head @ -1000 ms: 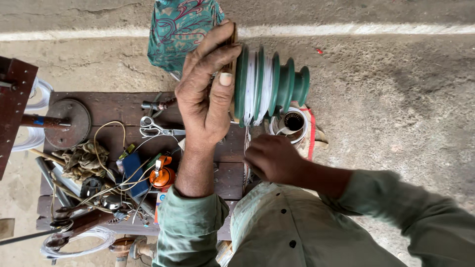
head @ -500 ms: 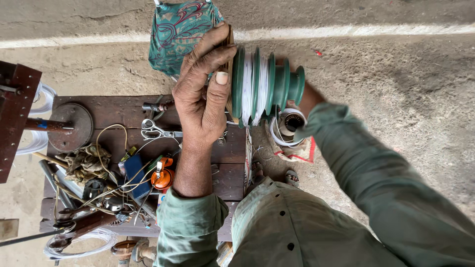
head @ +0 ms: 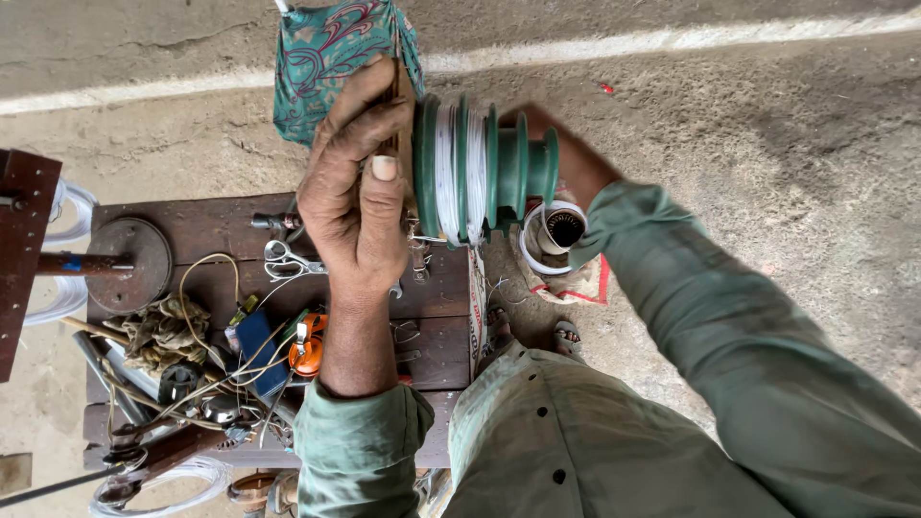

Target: The person holds a green grooved pulley-like component mounted on a wooden board and winds white wire by hand around its grooves, guiding the wire from a spool. They cut the wire with scissors, tie the coil, and later unwind and rewrap the wire around the component.

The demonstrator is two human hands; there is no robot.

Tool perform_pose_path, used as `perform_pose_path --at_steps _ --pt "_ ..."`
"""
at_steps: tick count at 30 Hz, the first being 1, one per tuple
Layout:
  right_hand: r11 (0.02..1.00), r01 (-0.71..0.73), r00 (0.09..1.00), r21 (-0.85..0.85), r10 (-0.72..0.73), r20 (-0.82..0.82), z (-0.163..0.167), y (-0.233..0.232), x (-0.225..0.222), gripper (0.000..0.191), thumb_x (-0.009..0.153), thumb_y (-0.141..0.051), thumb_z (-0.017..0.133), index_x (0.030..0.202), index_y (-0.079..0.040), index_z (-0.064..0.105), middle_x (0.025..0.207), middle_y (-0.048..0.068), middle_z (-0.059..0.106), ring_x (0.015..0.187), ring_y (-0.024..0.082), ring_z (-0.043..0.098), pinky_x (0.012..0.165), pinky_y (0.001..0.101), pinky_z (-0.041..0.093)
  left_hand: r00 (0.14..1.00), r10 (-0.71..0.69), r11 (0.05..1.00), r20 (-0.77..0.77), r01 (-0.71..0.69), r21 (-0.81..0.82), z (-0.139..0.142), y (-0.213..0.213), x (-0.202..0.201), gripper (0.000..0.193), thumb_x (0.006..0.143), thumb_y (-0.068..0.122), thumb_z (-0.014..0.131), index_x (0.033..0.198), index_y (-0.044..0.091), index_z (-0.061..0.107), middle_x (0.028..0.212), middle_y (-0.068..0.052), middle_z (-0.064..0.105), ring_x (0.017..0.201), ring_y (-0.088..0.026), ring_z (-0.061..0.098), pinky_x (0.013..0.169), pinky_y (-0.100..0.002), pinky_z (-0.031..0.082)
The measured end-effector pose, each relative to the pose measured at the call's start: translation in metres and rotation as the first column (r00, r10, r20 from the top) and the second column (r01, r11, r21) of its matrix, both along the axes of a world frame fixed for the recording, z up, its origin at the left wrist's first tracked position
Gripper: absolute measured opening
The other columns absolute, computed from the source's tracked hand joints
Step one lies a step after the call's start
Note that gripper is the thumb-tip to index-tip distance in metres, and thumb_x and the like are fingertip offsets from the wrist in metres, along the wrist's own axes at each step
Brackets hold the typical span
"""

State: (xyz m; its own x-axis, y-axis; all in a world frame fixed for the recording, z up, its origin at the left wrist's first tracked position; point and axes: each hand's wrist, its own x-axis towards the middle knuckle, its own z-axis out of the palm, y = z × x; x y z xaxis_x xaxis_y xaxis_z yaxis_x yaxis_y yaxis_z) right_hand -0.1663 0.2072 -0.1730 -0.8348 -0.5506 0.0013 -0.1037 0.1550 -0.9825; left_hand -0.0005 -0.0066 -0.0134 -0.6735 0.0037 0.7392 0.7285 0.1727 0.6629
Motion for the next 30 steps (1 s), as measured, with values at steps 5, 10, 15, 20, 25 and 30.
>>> perform_pose_path --at_steps 5,10,15,20,25,30 --pt "0.809 0.279 0.768 -0.517 0.136 0.626 -0.063 -0.010 0.047 0.026 0.101 -0.028 0.068 0.108 -0.003 0.072 0.093 0.008 0.075 0.073 0.017 0.069 0.063 0.0356 0.056 1.000 -0.003 1.000 0.020 0.003 0.008 0.000 0.001 -0.003 0.034 0.117 0.028 0.059 0.132 0.000 0.068 0.145 -0.014 0.063 0.135 -0.022 0.057 0.120 -0.035 0.041" --pt "0.994 0.111 0.947 0.015 -0.111 0.302 -0.090 -0.010 0.083 0.021 0.098 -0.026 0.069 0.111 -0.009 0.073 0.082 0.000 0.062 0.068 0.010 0.052 0.062 0.0319 0.043 1.000 0.014 1.000 -0.006 -0.014 -0.016 0.004 0.000 -0.005 0.032 0.116 0.027 0.057 0.126 -0.001 0.069 0.145 -0.015 0.063 0.138 -0.023 0.058 0.121 -0.036 0.040" --pt "0.924 0.230 0.810 0.304 -0.355 0.466 -0.070 -0.046 0.146 0.017 0.090 -0.027 0.073 0.087 -0.011 0.068 0.062 0.003 0.061 0.051 0.019 0.048 0.049 0.0395 0.038 1.000 -0.019 1.000 -0.005 0.019 0.022 0.005 0.001 -0.010 0.031 0.116 0.025 0.058 0.131 0.000 0.068 0.145 -0.014 0.063 0.140 -0.023 0.057 0.122 -0.036 0.039" --pt "0.941 0.069 0.757 0.331 0.167 -0.632 0.025 -0.037 0.212 0.020 0.093 -0.027 0.067 0.081 -0.012 0.066 0.074 0.004 0.063 0.067 0.019 0.061 0.059 0.0416 0.050 1.000 -0.024 0.999 -0.008 0.024 0.037 0.004 0.004 -0.014 0.031 0.116 0.026 0.059 0.131 0.002 0.069 0.144 -0.013 0.063 0.140 -0.023 0.058 0.121 -0.036 0.042" --pt "0.870 0.334 0.132 0.362 0.337 -0.932 0.148 -0.014 0.189 0.027 0.082 -0.029 0.078 0.074 -0.014 0.058 0.071 -0.001 0.053 0.061 0.013 0.057 0.042 0.0301 0.042 1.000 0.009 1.000 -0.014 -0.009 0.002 0.006 0.004 -0.013 0.030 0.117 0.027 0.057 0.127 0.001 0.069 0.144 -0.013 0.063 0.140 -0.023 0.058 0.121 -0.036 0.040" --pt "0.963 0.253 0.293 0.092 0.015 -0.956 0.201 0.023 0.071 0.034 0.092 -0.027 0.088 0.086 -0.006 0.061 0.080 0.003 0.061 0.071 0.015 0.062 0.061 0.0328 0.051 1.000 -0.001 1.000 0.009 0.001 0.008 0.006 0.005 -0.012 0.031 0.116 0.027 0.058 0.128 0.001 0.069 0.144 -0.013 0.063 0.140 -0.023 0.059 0.120 -0.036 0.042"
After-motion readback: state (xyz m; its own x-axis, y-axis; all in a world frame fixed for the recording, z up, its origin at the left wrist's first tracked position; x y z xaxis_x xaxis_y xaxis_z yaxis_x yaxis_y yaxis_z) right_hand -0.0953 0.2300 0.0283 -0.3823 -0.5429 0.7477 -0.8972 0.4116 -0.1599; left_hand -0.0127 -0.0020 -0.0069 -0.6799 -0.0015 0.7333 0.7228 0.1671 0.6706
